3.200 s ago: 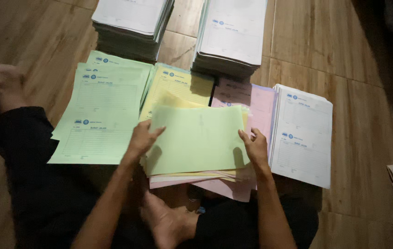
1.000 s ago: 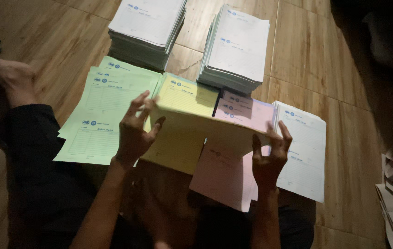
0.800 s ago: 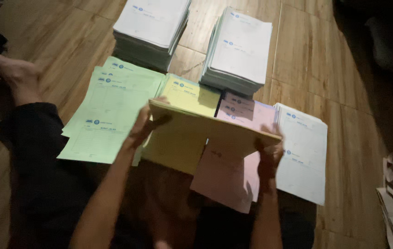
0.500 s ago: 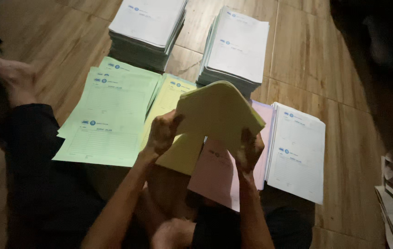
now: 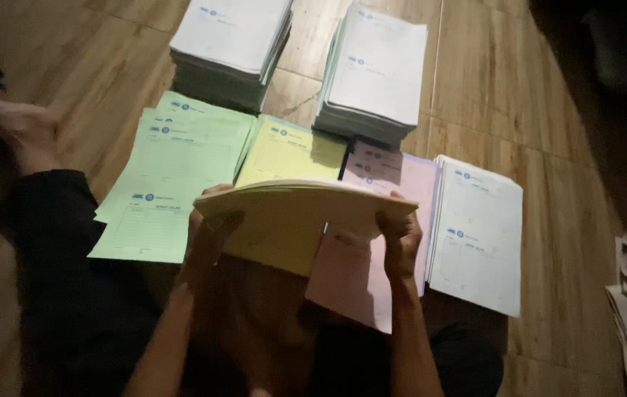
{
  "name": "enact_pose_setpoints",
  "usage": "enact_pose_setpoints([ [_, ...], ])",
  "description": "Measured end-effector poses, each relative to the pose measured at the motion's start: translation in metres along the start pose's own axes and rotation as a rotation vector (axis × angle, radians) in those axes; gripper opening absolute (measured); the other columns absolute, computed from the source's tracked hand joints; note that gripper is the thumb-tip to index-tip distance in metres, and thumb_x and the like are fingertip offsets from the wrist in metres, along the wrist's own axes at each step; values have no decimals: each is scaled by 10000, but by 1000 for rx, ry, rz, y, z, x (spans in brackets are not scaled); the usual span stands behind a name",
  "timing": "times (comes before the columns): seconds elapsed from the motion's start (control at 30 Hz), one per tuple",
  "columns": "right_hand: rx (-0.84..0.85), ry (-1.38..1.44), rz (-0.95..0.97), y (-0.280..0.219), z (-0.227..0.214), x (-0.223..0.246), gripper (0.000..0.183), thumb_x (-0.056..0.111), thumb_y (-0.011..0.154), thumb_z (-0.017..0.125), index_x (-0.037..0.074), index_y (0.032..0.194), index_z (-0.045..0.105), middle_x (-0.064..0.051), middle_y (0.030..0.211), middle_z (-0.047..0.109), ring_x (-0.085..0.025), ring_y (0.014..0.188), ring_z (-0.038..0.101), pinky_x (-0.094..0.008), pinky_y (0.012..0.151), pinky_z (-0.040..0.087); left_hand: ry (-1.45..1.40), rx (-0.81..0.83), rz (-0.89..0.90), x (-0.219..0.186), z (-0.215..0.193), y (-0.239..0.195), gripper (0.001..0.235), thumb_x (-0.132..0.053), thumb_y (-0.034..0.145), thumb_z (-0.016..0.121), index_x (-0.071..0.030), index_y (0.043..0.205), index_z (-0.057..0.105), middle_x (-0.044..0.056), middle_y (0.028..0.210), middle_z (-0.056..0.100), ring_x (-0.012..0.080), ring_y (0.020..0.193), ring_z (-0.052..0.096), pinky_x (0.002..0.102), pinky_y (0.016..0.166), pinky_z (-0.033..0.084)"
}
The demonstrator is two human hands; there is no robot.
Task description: The person sits on the floor and sorts through stacks of multi-colored papers, flipping through them and organizing them into separate piles by color.
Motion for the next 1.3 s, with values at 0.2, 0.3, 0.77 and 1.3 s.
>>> enact_pose_setpoints([
  [0.2, -31, -168, 56, 12, 6, -32, 687, 701, 1053, 578, 60, 1277, 677, -140, 1087, 666, -184, 1057, 620, -504, 1020, 539, -214, 5, -89, 33, -4, 30, 620, -482, 931, 834, -122, 1380, 605, 91, 1257, 717, 218, 1190, 660, 472, 1083, 503],
  [0.3, -76, -425, -156, 14, 14, -30, 361, 389, 992, 842, 77, 1093, 693, -124, 939, 700, -304, 879, 719, -499, 867, 581, 107, 41, 22, 34, 10, 40, 562, -332, 981, 809, -121, 1458, 601, 111, 1207, 676, 319, 1213, 688, 577, 1062, 546],
  [0.77, -91, 259, -39, 22, 0, -9, 314, 342, 1038, 735, 59, 1167, 782, -164, 1042, 810, -234, 962, 786, -428, 898, 630, 24, -95, 92, -4, -23, 23, 638, -564, 1136, 547, -102, 706, 639, 48, 531, 551, 90, 503, 440, 281, 485, 397],
  [1.3, 85, -19, 37, 44, 17, -47, 606, -48, 636, 676, 92, 1223, 730, -54, 1064, 743, -202, 1013, 651, -469, 949, 560, -292, 20, 90, 19, -2, 45, 733, -616, 730, 776, -68, 1175, 583, 115, 1040, 645, 281, 1022, 654, 464, 880, 572],
])
Point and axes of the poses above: each hand's wrist, its own y-axis towards the middle knuckle, its own z-axis out of the palm, x = y × z, the point moved 8 cm from there along y, towards the middle knuckle
